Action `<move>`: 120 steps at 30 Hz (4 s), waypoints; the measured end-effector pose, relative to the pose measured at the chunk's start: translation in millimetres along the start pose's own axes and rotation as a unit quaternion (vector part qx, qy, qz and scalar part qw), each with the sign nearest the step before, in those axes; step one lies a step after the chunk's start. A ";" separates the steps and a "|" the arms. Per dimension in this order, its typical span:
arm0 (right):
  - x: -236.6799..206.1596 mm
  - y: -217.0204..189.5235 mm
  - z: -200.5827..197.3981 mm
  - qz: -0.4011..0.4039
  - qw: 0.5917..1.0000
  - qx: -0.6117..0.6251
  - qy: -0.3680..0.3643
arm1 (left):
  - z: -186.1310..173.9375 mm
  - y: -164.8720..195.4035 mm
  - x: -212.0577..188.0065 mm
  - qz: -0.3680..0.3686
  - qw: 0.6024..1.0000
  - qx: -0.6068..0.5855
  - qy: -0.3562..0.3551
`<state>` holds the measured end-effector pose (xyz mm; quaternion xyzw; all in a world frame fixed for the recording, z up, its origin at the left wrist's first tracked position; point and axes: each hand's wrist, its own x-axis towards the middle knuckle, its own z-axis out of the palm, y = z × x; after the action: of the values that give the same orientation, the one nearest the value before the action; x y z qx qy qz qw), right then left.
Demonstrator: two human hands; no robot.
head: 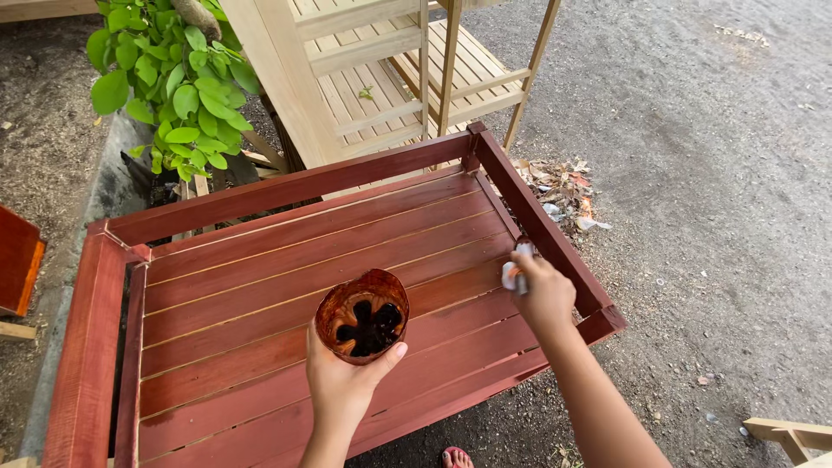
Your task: The person holds a coconut-shell bowl of dark wood stain in one hand and a wide brush in the other, brushing the stain onto the slats and frame of a red wooden bench-style shelf. They work across the top surface, then the lower shelf and side rails, dipping the brush back into the bowl as needed.
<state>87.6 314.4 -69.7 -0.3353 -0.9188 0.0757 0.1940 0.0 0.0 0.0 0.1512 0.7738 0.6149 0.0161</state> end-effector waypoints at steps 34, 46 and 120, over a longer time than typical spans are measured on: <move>-95.4 -214.2 -123.6 -0.242 0.833 0.462 -0.183 | -90.8 -53.7 -17.6 0.108 0.988 0.109 0.032; -109.2 -251.9 -96.4 -0.306 0.846 0.400 -0.175 | -102.6 -53.1 -27.7 0.171 0.977 0.118 0.040; -87.9 -138.4 71.6 0.122 0.849 0.502 -0.113 | -240.0 -120.4 12.3 -0.042 0.960 0.132 0.244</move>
<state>38.7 151.4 -124.7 -0.2910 -0.7228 0.5870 0.2199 -88.2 -248.0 -54.8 -0.0352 0.8341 0.5246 -0.1671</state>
